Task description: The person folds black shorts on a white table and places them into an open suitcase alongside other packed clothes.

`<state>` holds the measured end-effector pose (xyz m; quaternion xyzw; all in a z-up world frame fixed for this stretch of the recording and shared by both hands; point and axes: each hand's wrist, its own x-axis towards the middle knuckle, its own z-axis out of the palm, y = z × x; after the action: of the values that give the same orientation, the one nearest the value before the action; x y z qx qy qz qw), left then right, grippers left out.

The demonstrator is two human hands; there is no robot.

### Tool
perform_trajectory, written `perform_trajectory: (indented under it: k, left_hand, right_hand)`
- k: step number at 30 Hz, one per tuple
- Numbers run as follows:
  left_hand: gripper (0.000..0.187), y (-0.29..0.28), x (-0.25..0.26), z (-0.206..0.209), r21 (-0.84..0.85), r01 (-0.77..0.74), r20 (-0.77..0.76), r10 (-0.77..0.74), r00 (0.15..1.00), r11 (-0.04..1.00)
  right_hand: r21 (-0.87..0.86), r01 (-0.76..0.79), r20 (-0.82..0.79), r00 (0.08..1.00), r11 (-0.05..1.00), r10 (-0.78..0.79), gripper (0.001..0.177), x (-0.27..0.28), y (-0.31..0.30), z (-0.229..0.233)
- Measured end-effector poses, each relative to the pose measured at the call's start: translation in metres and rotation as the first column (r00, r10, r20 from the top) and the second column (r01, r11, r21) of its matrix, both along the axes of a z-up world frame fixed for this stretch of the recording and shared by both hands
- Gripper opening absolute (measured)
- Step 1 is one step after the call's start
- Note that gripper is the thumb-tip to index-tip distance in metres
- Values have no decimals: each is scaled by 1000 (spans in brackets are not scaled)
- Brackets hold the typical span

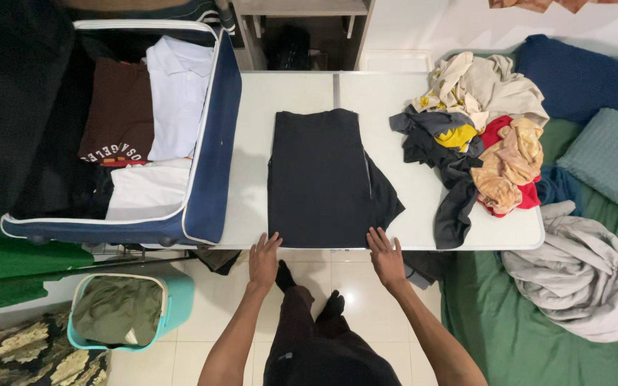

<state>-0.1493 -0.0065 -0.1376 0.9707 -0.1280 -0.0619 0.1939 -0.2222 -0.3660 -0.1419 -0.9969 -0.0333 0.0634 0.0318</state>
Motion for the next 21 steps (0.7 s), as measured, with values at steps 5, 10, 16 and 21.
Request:
perform_trajectory:
  k: [5, 10, 16, 21]
  left_hand:
    - [46, 0, -5, 2, -66, -19, 29, 21, 999, 998]
    - [41, 2, -15, -5, -177, -8, 126, 30, 992, 984]
    - [33, 4, -27, 9, -308, -83, 59, 106, 993, 948]
    - [21, 3, -37, 9, -291, -75, 107, 111, 988, 954]
  right_hand:
    - [119, 13, 82, 996, 993, -22, 46, -4, -3, 2]
    - [161, 17, 129, 991, 987, -38, 39, -7, -3, 7]
    - [233, 20, 114, 992, 972, -48, 26, -2, -5, 19]
    - [266, -167, 300, 950, 950, 83, 20, -9, -16, 19]
